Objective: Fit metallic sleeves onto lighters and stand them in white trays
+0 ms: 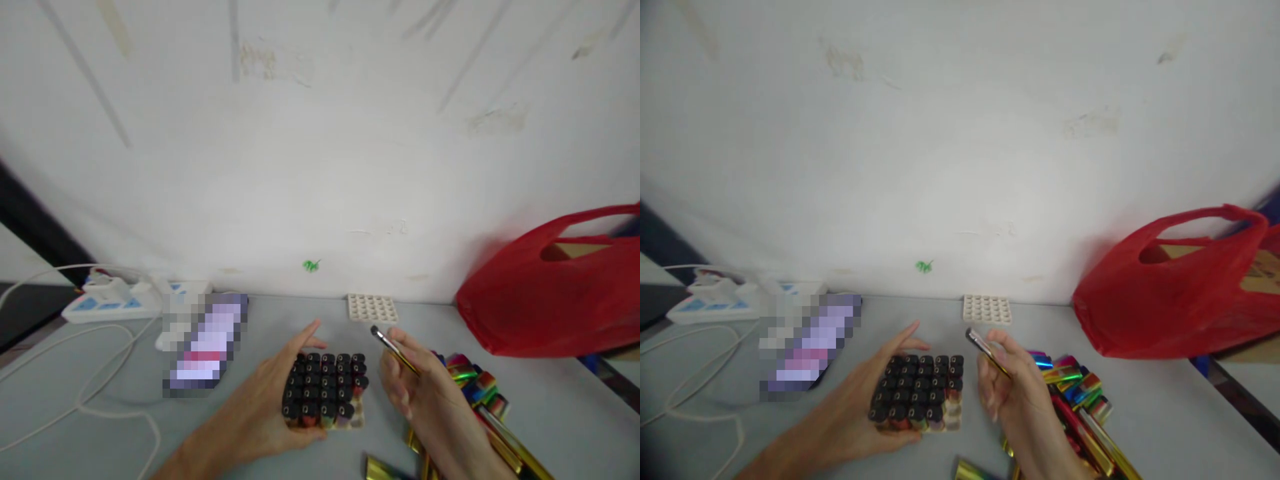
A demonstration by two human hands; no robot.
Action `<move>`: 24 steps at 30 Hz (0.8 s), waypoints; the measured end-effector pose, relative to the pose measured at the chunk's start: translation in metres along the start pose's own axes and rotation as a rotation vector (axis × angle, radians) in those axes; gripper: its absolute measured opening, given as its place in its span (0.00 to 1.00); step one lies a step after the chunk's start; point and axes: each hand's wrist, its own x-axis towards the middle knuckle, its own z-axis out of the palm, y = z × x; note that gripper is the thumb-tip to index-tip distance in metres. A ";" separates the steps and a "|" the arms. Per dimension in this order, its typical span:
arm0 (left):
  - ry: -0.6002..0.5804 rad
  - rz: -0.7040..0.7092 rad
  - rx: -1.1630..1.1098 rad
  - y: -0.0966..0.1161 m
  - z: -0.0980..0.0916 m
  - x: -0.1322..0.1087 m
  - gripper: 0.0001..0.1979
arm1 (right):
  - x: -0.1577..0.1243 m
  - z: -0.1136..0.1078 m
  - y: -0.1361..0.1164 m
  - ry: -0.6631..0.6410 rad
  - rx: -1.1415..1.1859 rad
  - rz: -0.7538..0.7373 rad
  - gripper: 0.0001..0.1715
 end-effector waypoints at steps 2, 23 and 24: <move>-0.004 -0.019 -0.004 -0.001 0.000 0.000 0.77 | -0.002 0.001 0.000 -0.002 -0.014 0.015 0.22; -0.110 -0.022 -0.133 0.005 -0.009 0.003 0.67 | -0.001 0.002 0.002 -0.089 0.041 0.075 0.19; -0.108 -0.021 -0.139 0.006 -0.009 0.003 0.67 | -0.001 0.002 0.002 -0.105 0.049 0.088 0.15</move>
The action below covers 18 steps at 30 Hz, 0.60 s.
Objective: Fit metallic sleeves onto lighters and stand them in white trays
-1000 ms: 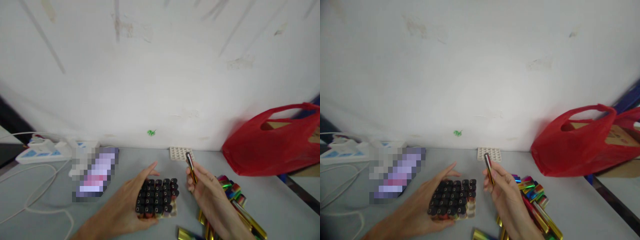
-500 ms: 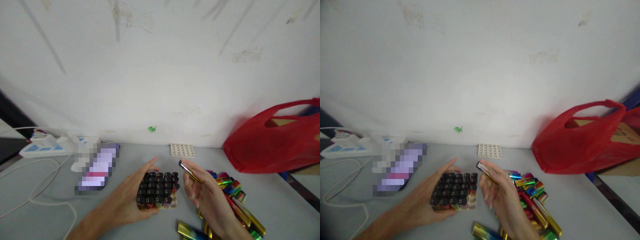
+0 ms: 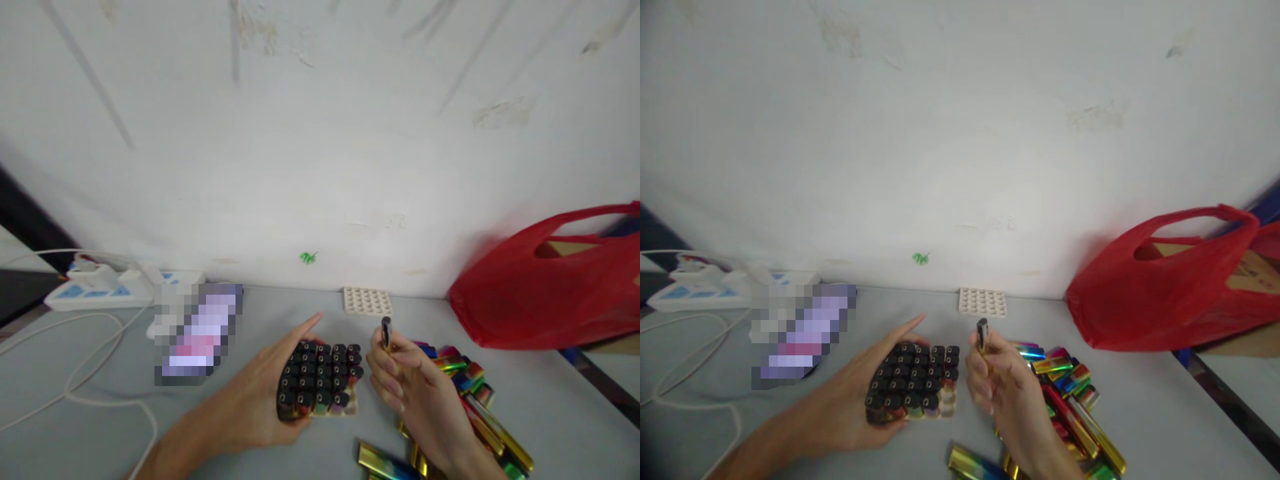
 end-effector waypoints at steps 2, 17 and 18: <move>0.005 -0.006 -0.007 0.001 0.001 0.001 0.66 | 0.001 0.000 0.001 -0.037 0.001 0.004 0.11; 0.027 -0.077 -0.025 0.000 0.004 -0.001 0.61 | 0.005 -0.002 0.007 -0.106 0.089 0.020 0.29; 0.026 -0.074 -0.027 0.001 0.003 -0.001 0.62 | 0.006 -0.002 0.007 -0.117 0.084 0.019 0.34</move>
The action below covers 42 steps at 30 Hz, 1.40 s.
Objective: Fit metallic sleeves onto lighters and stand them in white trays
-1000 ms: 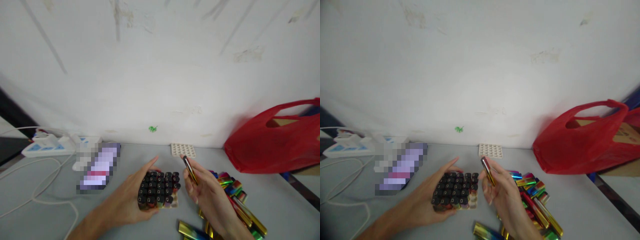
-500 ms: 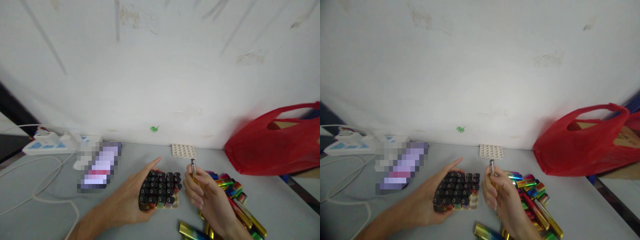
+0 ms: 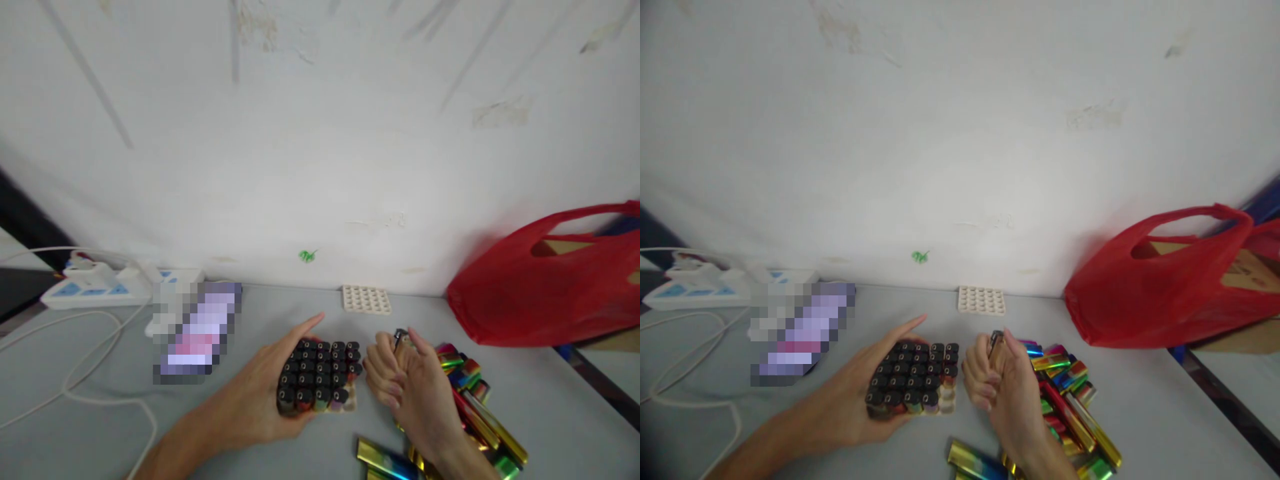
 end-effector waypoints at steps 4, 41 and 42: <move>-0.002 0.013 0.019 0.003 -0.002 0.001 0.62 | 0.005 -0.007 0.001 -0.028 -0.036 0.035 0.41; -0.030 -0.020 0.004 -0.003 0.000 -0.003 0.58 | 0.007 -0.013 0.009 -0.116 -0.006 0.022 0.41; -0.035 -0.025 0.004 -0.003 0.000 -0.003 0.58 | 0.008 -0.015 0.009 -0.118 -0.010 0.022 0.41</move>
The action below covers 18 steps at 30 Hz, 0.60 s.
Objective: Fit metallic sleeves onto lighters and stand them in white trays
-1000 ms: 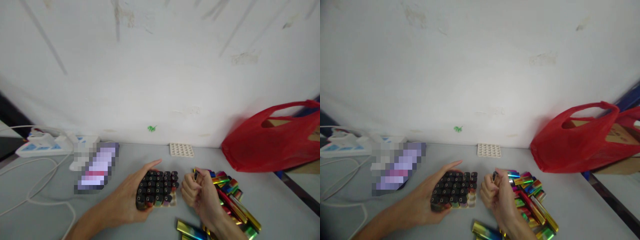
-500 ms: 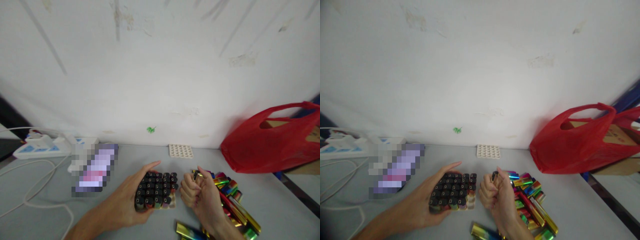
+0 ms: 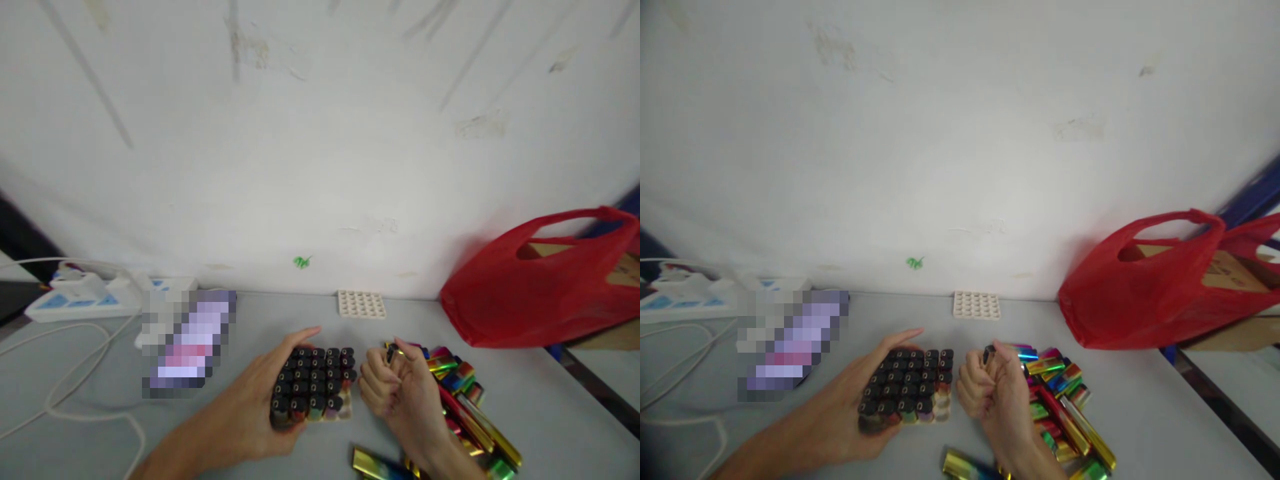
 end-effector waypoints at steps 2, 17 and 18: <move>-0.006 -0.003 -0.009 -0.001 0.000 -0.001 0.59 | 0.001 -0.003 0.001 -0.002 -0.006 -0.002 0.40; 0.003 0.010 0.007 0.000 -0.001 -0.003 0.62 | -0.005 0.004 -0.002 0.067 0.028 -0.052 0.39; 0.004 0.010 0.003 -0.001 0.000 -0.004 0.62 | -0.004 0.005 -0.003 0.088 0.027 -0.062 0.39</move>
